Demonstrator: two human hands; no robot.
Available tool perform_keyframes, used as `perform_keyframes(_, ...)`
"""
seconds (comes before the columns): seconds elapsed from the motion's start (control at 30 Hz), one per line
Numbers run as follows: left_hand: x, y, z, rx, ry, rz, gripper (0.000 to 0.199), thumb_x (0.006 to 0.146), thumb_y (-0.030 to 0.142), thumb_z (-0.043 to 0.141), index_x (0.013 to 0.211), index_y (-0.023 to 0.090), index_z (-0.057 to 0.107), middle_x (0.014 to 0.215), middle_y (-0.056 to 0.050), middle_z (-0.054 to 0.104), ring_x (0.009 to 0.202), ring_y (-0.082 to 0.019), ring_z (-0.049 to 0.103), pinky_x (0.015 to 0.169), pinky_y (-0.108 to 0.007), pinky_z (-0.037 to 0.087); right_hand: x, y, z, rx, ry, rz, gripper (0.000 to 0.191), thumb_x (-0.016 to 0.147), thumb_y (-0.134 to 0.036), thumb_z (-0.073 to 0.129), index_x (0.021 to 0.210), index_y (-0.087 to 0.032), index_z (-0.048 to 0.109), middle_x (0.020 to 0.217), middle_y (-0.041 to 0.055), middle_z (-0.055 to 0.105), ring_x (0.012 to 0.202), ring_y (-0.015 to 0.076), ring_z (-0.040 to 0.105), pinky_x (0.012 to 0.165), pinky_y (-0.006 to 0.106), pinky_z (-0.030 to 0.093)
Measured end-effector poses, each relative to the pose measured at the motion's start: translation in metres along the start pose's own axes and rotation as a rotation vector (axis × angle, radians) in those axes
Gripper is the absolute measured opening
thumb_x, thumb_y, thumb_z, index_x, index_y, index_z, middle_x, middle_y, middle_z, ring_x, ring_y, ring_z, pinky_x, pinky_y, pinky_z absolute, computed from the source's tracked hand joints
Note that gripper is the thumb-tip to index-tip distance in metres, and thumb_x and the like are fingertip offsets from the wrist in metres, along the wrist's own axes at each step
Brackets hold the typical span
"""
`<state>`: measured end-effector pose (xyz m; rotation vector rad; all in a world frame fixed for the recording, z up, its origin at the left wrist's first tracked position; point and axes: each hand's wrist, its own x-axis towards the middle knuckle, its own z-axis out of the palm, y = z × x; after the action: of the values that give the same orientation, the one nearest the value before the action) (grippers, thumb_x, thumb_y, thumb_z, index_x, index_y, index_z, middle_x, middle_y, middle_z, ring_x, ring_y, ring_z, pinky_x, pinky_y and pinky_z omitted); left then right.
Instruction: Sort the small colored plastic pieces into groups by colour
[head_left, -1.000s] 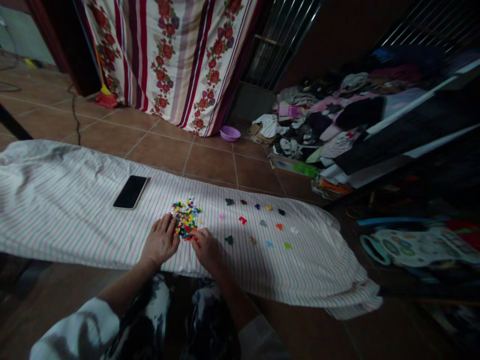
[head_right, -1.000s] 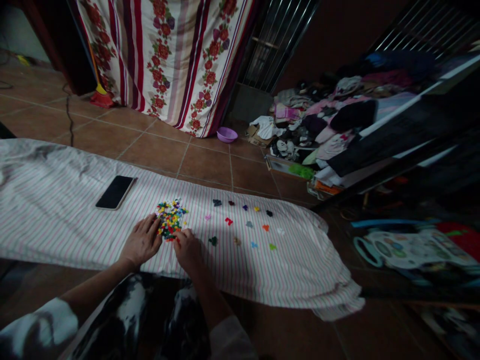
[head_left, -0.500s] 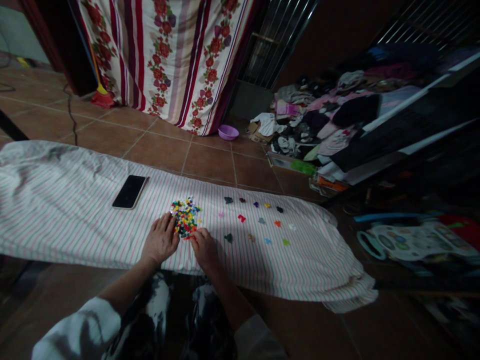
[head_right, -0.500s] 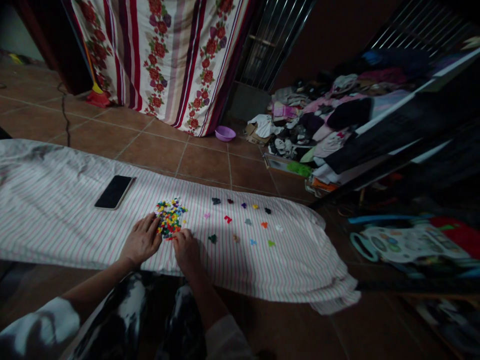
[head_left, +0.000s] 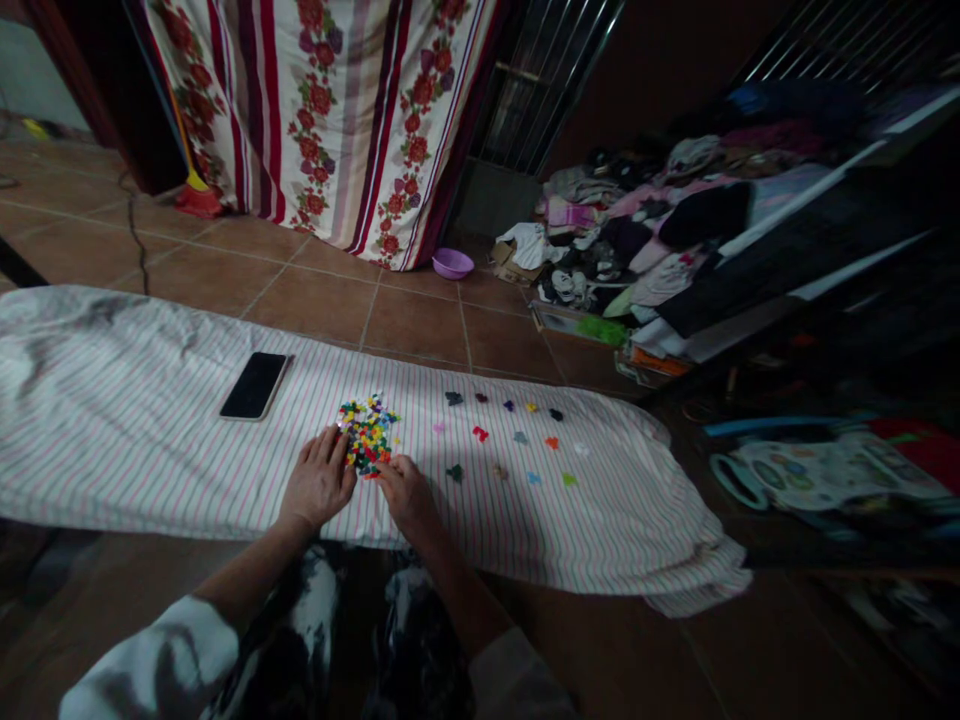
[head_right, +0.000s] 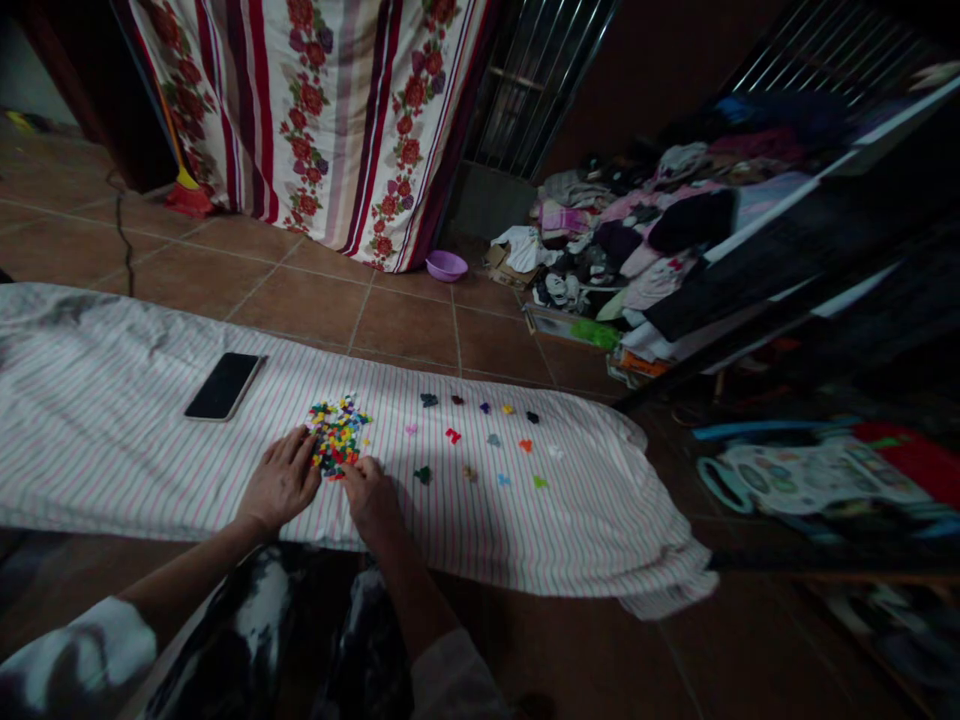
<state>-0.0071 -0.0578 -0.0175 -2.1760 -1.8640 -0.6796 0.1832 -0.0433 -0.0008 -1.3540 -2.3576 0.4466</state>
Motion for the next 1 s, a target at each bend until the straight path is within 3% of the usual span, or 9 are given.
perform_keyframes(0.23, -0.001, -0.002, 0.003, 0.057, 0.043, 0.049, 0.048, 0.089, 0.032, 0.042, 0.129, 0.005, 0.051, 0.139, -0.025, 0.05, 0.128, -0.033, 0.049, 0.104, -0.047, 0.04, -0.003, -0.003, -0.001, -0.022, 0.061, -0.033, 0.02, 0.095, -0.023, 0.053, 0.111, -0.021, 0.065, 0.1, 0.006, 0.06, 0.094, 0.0173, 0.059, 0.081, 0.027, 0.051)
perform_keyframes(0.67, -0.002, -0.004, 0.006, 0.045, 0.055, 0.064, 0.046, 0.089, 0.032, 0.043, 0.127, 0.007, 0.051, 0.135, -0.023, 0.053, 0.128, -0.033, 0.049, 0.103, -0.047, 0.042, 0.011, -0.01, -0.001, -0.051, -0.013, -0.065, 0.014, 0.088, -0.014, 0.052, 0.098, -0.02, 0.06, 0.1, 0.005, 0.062, 0.1, 0.0186, 0.056, 0.089, 0.031, 0.048)
perform_keyframes(1.0, -0.001, -0.003, 0.003, 0.065, 0.073, 0.072, 0.047, 0.089, 0.031, 0.043, 0.127, 0.005, 0.051, 0.136, -0.026, 0.052, 0.125, -0.034, 0.051, 0.101, -0.047, 0.043, 0.011, -0.007, -0.003, 0.157, 0.118, -0.012, 0.011, 0.084, -0.014, 0.053, 0.091, -0.021, 0.058, 0.086, 0.0015, 0.063, 0.082, 0.0159, 0.059, 0.075, 0.025, 0.046)
